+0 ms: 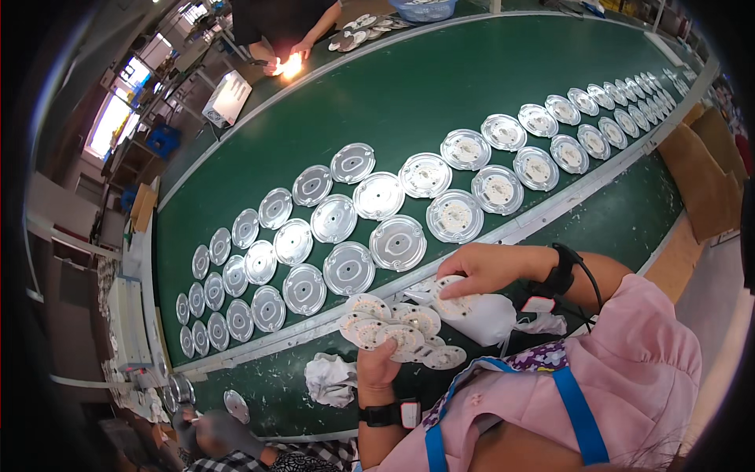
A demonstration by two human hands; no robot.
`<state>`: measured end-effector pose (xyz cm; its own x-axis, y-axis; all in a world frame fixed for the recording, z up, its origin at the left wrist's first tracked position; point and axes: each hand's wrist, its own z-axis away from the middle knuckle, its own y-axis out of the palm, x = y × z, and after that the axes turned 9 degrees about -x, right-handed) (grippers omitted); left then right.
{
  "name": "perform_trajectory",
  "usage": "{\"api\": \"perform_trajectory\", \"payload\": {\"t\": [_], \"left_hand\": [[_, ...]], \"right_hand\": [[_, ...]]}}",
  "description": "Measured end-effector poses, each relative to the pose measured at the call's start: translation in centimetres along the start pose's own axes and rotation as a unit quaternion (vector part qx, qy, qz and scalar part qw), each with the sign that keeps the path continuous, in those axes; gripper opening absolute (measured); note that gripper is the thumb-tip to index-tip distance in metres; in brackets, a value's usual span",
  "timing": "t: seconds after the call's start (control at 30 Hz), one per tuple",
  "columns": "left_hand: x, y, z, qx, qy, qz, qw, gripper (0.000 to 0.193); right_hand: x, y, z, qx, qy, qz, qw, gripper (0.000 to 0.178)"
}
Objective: Assembling LED light components on a factory assembly line.
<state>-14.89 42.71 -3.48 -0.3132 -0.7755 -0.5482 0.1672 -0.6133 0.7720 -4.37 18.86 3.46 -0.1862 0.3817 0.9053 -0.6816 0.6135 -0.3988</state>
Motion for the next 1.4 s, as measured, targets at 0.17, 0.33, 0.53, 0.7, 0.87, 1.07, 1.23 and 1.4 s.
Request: {"api": "perform_trajectory", "payload": {"t": [0.17,0.33,0.53,0.7,0.87,1.07,1.23,1.4], "left_hand": [[-0.7,3.6,0.2,-0.068,0.050,-0.177,0.981,0.054],[-0.7,6.4,1.6,-0.118,0.165,-0.325,0.924,0.054],[0.2,-1.6,0.4,0.125,-0.068,0.049,0.989,0.063],[-0.3,1.9,0.2,-0.111,0.015,-0.210,0.971,0.055],[-0.3,-2.0,-0.1,-0.073,0.025,-0.078,0.994,0.055],[-0.1,-3.9,-0.1,-0.037,0.023,0.063,0.997,0.064],[0.6,-3.5,0.1,-0.065,0.006,0.029,0.997,0.067],[0.3,-3.2,0.1,-0.069,-0.006,0.008,0.998,0.067]], "right_hand": [[-1.3,1.0,-0.5,-0.137,-0.020,0.145,0.980,0.031],[-0.5,1.9,-1.1,-0.301,-0.152,0.247,0.908,0.033],[-0.5,1.0,-0.4,0.120,0.147,-0.354,0.916,0.036],[-2.3,1.3,-0.9,-0.001,0.081,0.046,0.996,0.030],[-1.8,0.1,-2.3,0.015,0.167,-0.212,0.963,0.023],[-5.0,0.5,-6.2,-0.173,0.117,-0.125,0.970,0.017],[-5.6,0.4,-9.2,-0.213,0.092,0.042,0.972,0.018],[-4.7,1.2,-8.7,-0.374,-0.004,0.310,0.874,0.022]]}}
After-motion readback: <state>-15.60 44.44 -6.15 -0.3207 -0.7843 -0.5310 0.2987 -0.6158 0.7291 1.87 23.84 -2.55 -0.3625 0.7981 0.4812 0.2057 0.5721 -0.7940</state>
